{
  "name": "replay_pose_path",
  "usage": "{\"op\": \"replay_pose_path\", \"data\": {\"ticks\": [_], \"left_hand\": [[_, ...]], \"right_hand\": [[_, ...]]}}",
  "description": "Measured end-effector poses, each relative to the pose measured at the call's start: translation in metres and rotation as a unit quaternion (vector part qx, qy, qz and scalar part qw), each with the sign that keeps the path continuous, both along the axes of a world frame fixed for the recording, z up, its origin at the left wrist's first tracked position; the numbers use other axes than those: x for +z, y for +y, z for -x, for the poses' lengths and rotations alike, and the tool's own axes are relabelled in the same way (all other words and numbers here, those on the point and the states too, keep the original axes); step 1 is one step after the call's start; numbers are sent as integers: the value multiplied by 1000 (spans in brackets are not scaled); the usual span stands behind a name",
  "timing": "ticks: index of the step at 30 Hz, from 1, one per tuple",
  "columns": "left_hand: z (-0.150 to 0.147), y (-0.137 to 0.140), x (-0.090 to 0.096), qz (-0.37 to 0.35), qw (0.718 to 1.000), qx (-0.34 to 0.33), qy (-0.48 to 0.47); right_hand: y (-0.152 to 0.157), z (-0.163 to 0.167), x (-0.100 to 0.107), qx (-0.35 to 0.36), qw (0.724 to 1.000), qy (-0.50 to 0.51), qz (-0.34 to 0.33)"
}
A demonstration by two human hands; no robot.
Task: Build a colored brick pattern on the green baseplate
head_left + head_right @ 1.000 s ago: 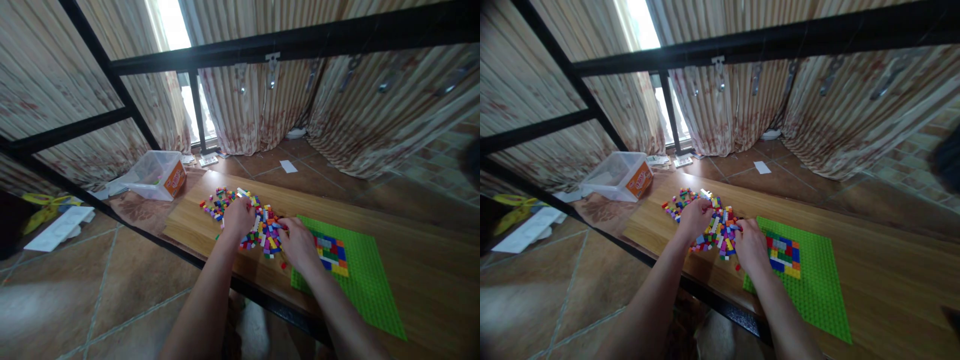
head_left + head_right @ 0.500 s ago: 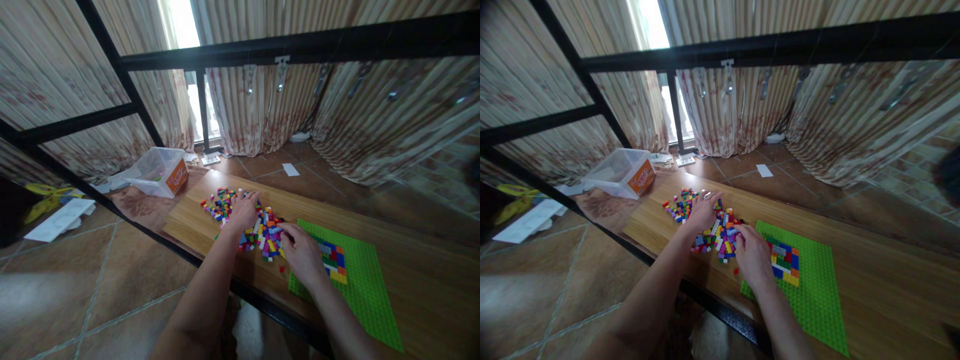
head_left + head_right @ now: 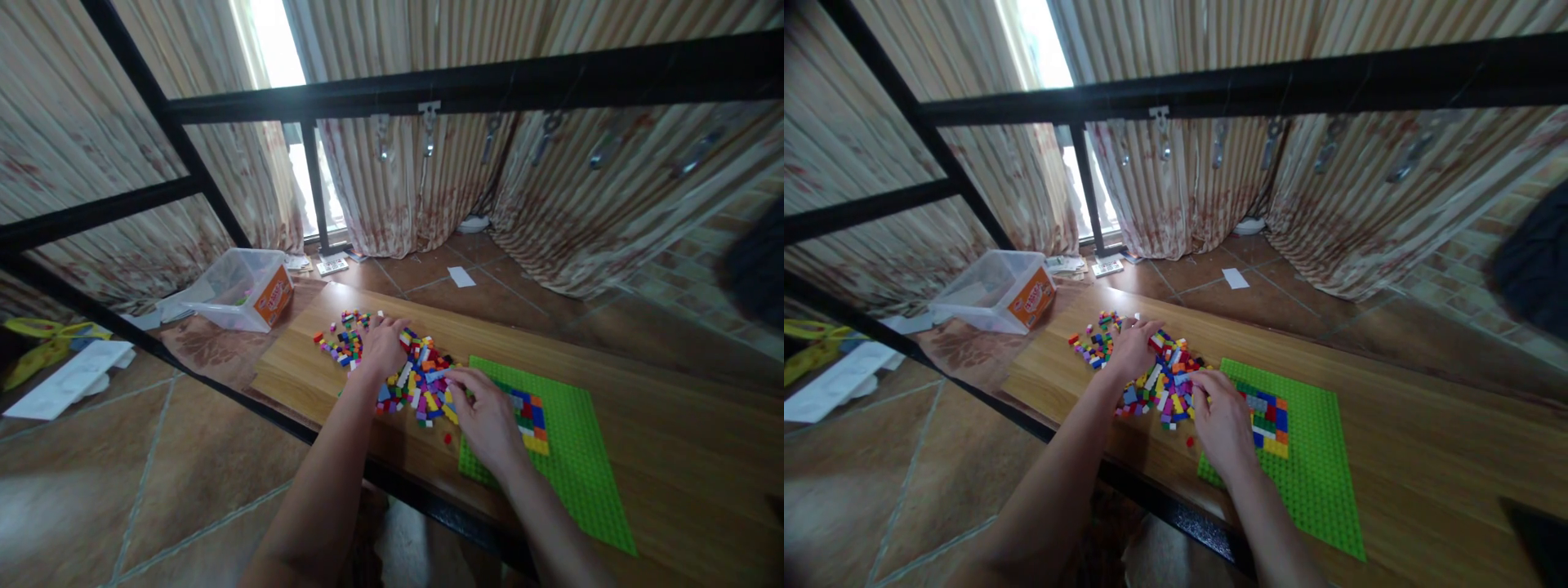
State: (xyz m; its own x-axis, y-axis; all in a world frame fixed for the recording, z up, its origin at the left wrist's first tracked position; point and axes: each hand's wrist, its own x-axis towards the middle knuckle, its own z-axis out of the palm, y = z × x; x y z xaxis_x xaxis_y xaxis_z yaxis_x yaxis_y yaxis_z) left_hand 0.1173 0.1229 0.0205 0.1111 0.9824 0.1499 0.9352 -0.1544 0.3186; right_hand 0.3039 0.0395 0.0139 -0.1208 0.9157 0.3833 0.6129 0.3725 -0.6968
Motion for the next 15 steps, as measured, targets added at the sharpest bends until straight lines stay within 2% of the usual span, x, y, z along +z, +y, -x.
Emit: {"op": "replay_pose_path", "data": {"ticks": [6,15], "left_hand": [[-1,-3,7,25,1000,-5,17],[4,-5,15,0,1000,16,-7]], "right_hand": [[0,-2,0,-11,1000,5,1],[0,-4,1,-11,1000,16,-2]]}}
